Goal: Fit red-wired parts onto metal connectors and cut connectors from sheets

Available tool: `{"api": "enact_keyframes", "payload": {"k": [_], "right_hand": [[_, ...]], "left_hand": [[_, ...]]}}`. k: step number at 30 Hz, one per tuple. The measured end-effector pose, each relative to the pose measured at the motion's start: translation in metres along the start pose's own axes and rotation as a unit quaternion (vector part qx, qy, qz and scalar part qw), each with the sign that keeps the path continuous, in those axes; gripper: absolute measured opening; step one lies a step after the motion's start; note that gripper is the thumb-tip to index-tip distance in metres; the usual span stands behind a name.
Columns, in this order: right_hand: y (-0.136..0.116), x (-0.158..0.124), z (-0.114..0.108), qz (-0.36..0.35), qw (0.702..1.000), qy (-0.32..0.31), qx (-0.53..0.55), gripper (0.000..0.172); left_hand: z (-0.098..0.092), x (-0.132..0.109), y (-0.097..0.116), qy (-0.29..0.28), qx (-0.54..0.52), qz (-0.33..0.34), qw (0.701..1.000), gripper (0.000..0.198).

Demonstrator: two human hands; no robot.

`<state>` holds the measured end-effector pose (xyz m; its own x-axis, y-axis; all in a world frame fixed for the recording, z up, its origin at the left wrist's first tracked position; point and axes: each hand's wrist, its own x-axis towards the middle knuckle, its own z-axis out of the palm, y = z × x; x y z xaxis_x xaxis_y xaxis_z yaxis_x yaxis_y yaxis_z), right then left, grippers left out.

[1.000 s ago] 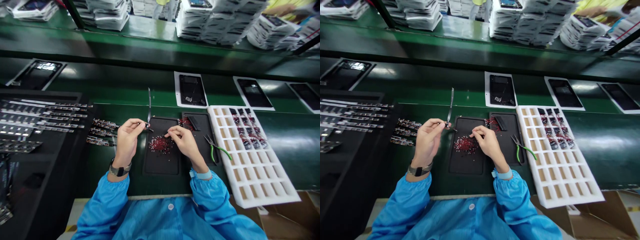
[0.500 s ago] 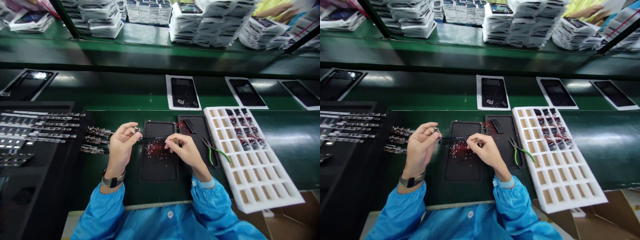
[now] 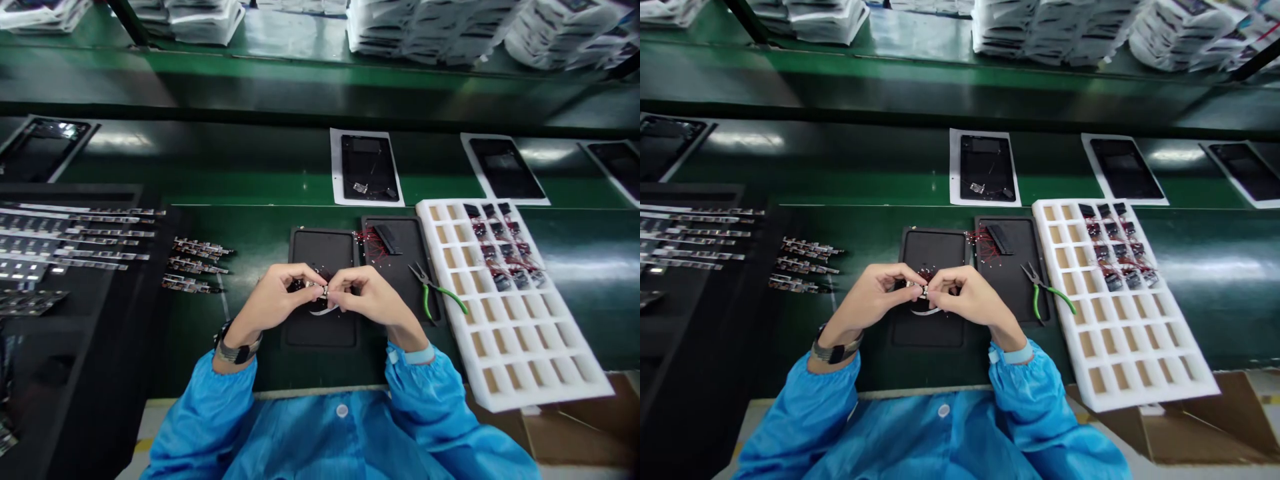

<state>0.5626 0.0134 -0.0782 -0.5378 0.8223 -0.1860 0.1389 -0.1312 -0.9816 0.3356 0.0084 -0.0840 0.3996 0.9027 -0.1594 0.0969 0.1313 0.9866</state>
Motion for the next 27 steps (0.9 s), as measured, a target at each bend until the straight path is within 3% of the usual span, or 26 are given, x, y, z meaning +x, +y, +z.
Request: {"api": "enact_keyframes", "payload": {"k": [11,22,27], "right_hand": [[0.009,0.002,-0.003,0.060,0.996,-0.055,0.047,0.014],[0.008,0.002,-0.002,0.065,0.995,-0.062,0.043,0.006],[0.011,0.002,-0.002,0.098,0.993,-0.050,0.049,0.014]], "left_hand": [[0.001,0.002,0.002,-0.011,0.016,-0.022,1.000,0.010],[-0.001,0.001,-0.002,-0.034,0.030,-0.019,0.999,0.008],[-0.002,0.002,-0.004,-0.031,0.058,-0.020,0.998,0.005]]}}
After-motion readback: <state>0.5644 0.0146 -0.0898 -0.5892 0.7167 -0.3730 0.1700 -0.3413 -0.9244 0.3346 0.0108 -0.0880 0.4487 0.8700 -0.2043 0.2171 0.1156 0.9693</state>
